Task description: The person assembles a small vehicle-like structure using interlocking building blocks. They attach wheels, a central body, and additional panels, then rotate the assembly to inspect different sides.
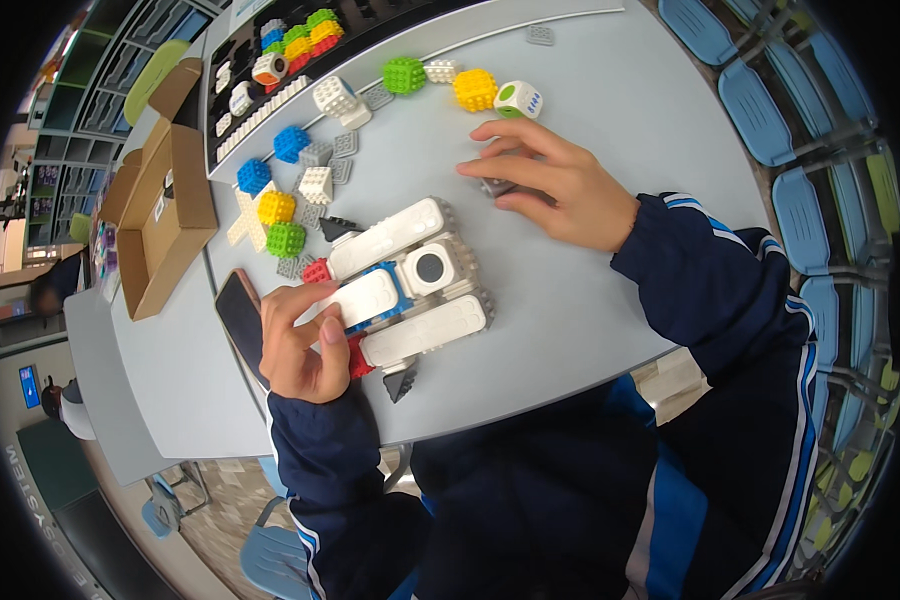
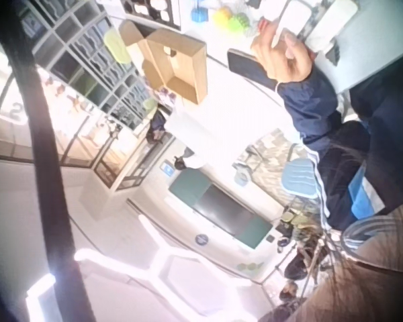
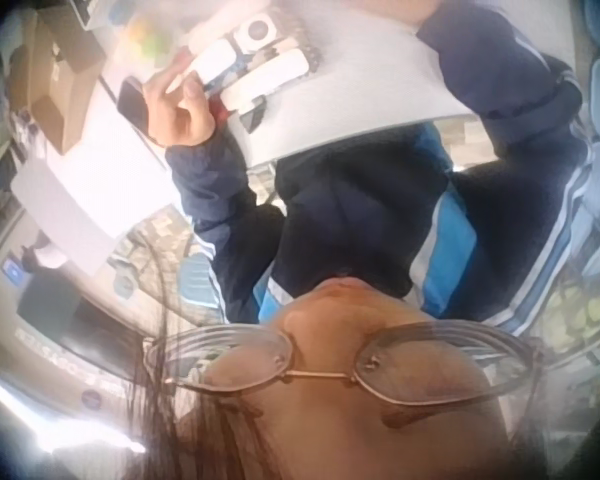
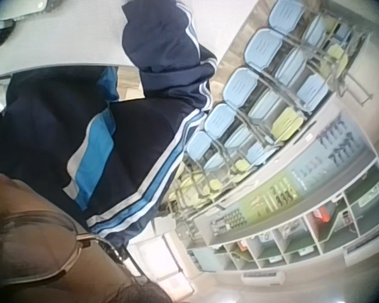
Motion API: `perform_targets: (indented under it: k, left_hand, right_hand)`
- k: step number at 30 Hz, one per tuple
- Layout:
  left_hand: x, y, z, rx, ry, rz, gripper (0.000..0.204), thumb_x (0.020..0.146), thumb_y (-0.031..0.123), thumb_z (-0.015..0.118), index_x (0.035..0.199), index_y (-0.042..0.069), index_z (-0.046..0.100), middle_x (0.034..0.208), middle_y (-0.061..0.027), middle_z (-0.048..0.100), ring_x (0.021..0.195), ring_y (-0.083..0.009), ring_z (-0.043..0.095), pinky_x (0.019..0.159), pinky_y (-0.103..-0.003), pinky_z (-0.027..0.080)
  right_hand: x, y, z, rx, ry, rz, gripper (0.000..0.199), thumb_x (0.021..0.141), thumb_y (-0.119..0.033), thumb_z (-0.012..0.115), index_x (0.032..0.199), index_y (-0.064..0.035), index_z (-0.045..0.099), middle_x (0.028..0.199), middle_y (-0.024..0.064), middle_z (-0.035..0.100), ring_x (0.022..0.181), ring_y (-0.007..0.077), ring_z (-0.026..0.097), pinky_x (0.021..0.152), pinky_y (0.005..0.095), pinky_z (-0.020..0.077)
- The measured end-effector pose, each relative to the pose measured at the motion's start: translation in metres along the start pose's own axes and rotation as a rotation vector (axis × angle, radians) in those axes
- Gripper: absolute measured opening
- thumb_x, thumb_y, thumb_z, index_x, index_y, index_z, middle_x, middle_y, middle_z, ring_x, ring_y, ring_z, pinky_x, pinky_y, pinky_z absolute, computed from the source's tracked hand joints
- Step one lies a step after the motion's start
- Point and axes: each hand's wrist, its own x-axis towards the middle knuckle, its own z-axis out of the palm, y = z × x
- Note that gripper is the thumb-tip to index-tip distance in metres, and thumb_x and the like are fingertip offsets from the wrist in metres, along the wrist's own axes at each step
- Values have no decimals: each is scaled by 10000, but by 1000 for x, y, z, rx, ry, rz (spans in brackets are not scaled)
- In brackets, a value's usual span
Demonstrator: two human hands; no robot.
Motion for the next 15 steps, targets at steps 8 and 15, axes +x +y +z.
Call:
perform_targets:
  k: [8, 15]
  left_hand:
    - [-11, -8, 3, -169, 247, -211, 191, 955, 84, 460, 1050, -46, 562, 1026, -207, 651, 853, -244, 655, 1034, -468, 372]
    - [-4, -18, 0, -14, 269, -297, 150, 923, 29, 537, 1056, -10, 597, 1055, -144, 667, 910, -184, 640, 1090, -415, 285]
  right_hand:
    - [3, -6, 0, 9, 48, -38, 426, 797, 49, 654, 1192, -111, 655, 1327, 91, 483, 1093, 219, 580, 895, 322, 512]
    - [4, -13, -3, -40, 26, -65, 357, 806, 32, 651, 1149, -64, 673, 1313, 122, 508, 1069, 233, 591, 889, 328, 507]
